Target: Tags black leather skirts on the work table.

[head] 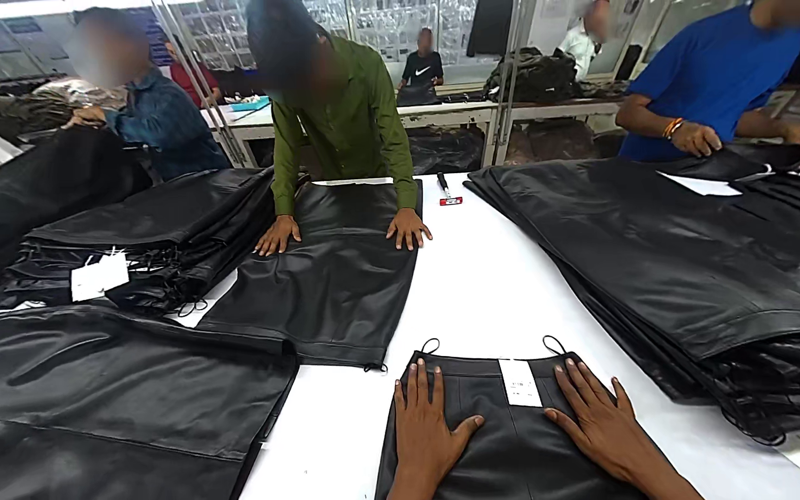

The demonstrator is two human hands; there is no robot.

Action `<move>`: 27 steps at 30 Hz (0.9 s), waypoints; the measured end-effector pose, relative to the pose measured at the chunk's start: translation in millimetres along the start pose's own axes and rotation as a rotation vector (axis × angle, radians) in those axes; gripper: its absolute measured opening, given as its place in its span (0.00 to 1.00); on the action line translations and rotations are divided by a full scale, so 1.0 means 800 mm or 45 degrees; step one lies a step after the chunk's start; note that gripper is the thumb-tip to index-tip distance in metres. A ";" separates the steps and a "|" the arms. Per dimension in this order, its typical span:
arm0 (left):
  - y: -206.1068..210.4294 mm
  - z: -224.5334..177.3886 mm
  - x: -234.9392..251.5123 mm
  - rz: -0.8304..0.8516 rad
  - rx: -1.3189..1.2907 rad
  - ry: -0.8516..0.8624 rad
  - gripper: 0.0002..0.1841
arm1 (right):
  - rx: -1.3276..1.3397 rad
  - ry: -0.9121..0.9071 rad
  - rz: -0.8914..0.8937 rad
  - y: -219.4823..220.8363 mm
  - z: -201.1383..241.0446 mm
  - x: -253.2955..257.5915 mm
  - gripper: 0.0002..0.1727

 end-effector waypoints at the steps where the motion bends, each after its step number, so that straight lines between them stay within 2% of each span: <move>1: 0.000 -0.002 -0.004 0.008 -0.002 -0.007 0.62 | 0.003 0.003 0.007 0.001 -0.002 -0.004 0.56; 3: 0.002 -0.004 -0.007 0.022 -0.003 -0.005 0.63 | 0.007 0.022 0.091 -0.002 -0.003 -0.004 0.59; 5: 0.003 -0.005 -0.005 0.027 -0.007 0.001 0.63 | -0.008 0.059 0.311 -0.024 -0.001 0.013 0.60; 6: 0.003 -0.006 -0.005 0.015 -0.013 0.001 0.63 | -0.013 0.071 0.399 -0.041 0.004 0.029 0.57; 7: 0.003 -0.006 -0.005 0.011 -0.016 -0.001 0.63 | -0.005 0.062 0.365 -0.059 0.012 0.049 0.50; 9: 0.005 -0.005 -0.006 0.010 -0.017 -0.004 0.62 | 0.042 -0.012 0.135 -0.085 0.036 0.092 0.35; 11: 0.005 -0.005 -0.007 0.012 -0.017 -0.007 0.62 | 0.214 -0.123 0.078 -0.094 0.071 0.139 0.26; 13: 0.005 -0.005 -0.007 -0.014 -0.027 -0.009 0.62 | 0.539 -0.241 0.154 -0.082 0.116 0.185 0.22; 16: 0.006 -0.003 -0.008 -0.046 -0.063 -0.004 0.62 | 0.909 -0.340 0.299 -0.040 0.178 0.239 0.22; 20: 0.007 -0.003 -0.009 -0.114 -0.072 0.031 0.59 | 0.949 -0.357 0.521 0.006 0.219 0.268 0.23; 22: 0.005 -0.001 -0.010 -0.109 -0.103 0.039 0.55 | 0.992 -0.344 0.536 0.012 0.225 0.266 0.21; 24: 0.002 0.002 -0.013 -0.134 -0.232 0.050 0.45 | 1.132 -0.279 0.490 0.019 0.221 0.257 0.19; 27: -0.010 0.014 -0.011 -0.327 -0.673 -0.011 0.27 | 1.374 -0.246 0.338 0.027 0.211 0.243 0.19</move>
Point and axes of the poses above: each hand's wrist, its own x-axis towards the middle knuckle, its own y-axis out of the palm, z = x × y, the point moved 5 cm from there along x, towards the middle knuckle, and after that the axes turned 10 degrees about -y, right-handed, at the moved point
